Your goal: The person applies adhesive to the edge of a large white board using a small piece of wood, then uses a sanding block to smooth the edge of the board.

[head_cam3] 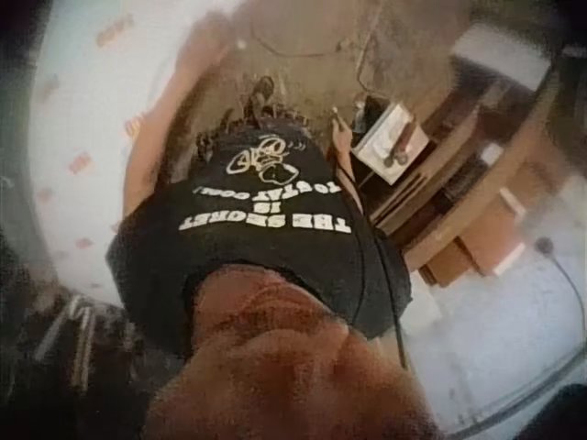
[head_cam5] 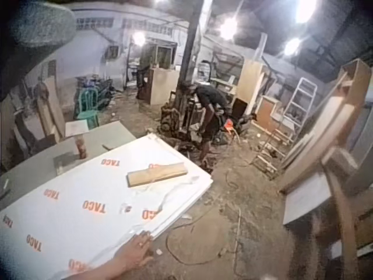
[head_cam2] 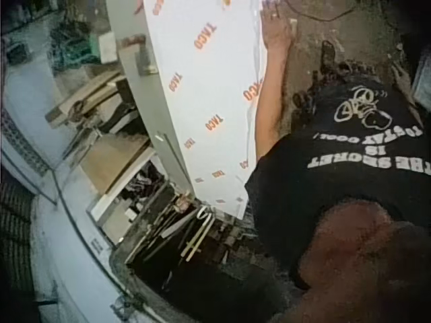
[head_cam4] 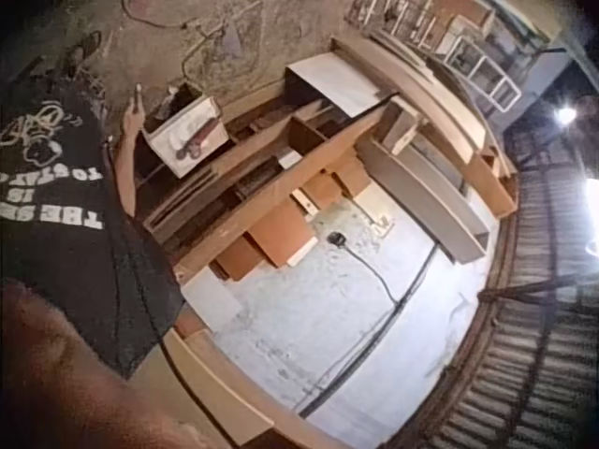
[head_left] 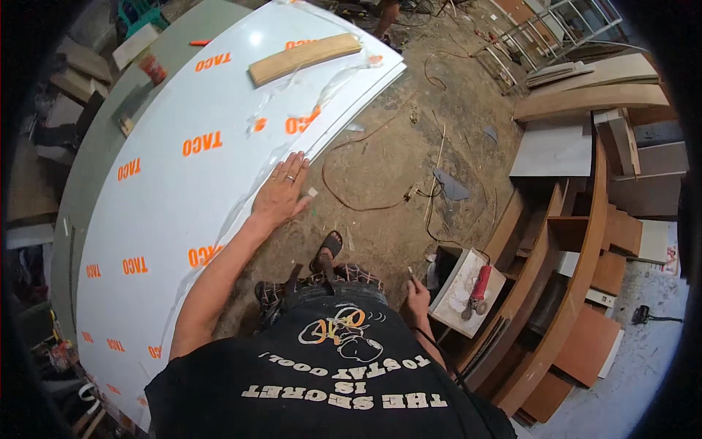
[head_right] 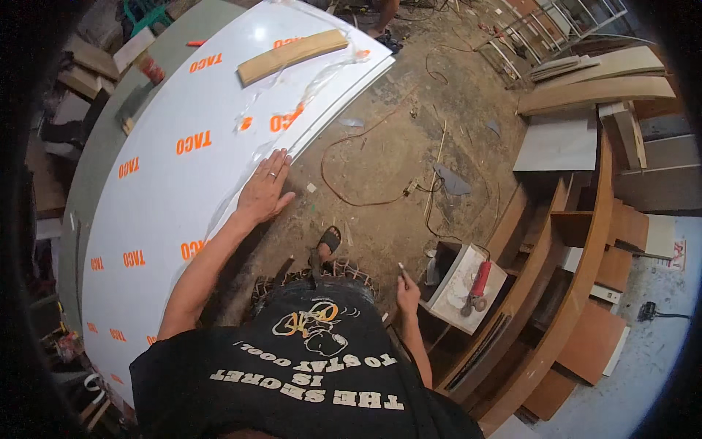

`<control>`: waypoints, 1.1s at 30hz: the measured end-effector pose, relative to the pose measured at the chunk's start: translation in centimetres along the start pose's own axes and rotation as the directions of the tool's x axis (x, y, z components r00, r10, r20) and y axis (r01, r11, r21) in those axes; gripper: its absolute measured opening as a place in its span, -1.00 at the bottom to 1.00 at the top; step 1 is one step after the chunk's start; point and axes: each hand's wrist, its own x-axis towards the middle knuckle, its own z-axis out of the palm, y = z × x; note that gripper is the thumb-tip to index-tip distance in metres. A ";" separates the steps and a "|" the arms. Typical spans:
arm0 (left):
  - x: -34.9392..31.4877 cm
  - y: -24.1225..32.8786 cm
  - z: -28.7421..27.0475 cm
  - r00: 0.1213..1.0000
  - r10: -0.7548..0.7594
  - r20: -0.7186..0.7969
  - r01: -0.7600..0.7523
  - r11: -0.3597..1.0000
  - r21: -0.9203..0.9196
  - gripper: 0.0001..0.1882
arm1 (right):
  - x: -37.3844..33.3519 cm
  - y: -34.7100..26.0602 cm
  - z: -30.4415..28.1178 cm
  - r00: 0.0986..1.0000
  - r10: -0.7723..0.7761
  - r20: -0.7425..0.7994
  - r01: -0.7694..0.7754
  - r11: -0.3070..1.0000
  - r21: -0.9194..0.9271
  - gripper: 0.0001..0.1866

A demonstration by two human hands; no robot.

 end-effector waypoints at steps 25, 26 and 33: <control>27.7 10.0 7.3 0.919 -0.386 -0.079 0.168 0.566 -0.807 -0.51 | 29.5 -23.1 -12.2 0.970 -0.148 0.195 0.112 0.977 0.183 -0.59; 26.8 9.7 6.8 0.892 -0.449 0.048 0.253 0.409 -0.877 -0.53 | 31.5 -25.9 -12.4 0.964 -0.166 0.209 0.130 0.976 0.173 -0.59; 24.6 10.1 6.8 0.674 -0.660 0.332 0.211 -0.258 -0.943 -0.60 | 38.2 -46.0 -11.3 0.361 -0.675 0.644 0.904 0.424 -0.061 -0.57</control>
